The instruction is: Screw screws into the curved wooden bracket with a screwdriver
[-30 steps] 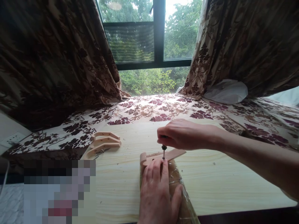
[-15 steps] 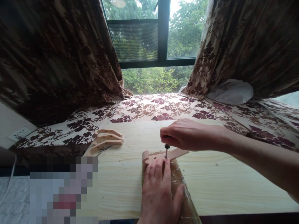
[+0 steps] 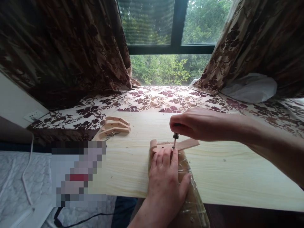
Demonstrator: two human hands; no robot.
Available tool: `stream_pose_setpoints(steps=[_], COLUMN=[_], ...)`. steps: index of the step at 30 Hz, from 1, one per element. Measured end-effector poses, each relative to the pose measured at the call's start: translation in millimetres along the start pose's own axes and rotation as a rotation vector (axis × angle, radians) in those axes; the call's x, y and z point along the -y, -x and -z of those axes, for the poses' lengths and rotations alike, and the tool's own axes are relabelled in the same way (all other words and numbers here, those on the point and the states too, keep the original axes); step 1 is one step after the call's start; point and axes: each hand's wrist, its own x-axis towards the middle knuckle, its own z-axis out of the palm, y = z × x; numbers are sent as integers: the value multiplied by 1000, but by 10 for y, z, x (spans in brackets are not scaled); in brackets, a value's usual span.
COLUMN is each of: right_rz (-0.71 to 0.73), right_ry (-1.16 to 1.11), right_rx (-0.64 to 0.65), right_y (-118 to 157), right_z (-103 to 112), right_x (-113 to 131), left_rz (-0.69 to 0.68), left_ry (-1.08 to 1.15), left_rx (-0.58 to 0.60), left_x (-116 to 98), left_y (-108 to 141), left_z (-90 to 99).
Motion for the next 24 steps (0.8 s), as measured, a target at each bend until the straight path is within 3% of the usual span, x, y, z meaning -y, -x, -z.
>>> stream_pose_setpoints(steps=[8, 16, 24], right_rz=[47, -40, 35], right_ry=[-34, -20, -27], right_rx=[19, -30, 10], right_y=[12, -6, 15], right_z=[61, -2, 24], right_x=[-9, -28, 53], left_rz=[-1, -6, -29], left_ry=[-32, -11, -24], left_rx=[21, 7, 10], left_x=[-14, 9, 42], left_y=[-2, 15, 9], left_z=[16, 11, -2])
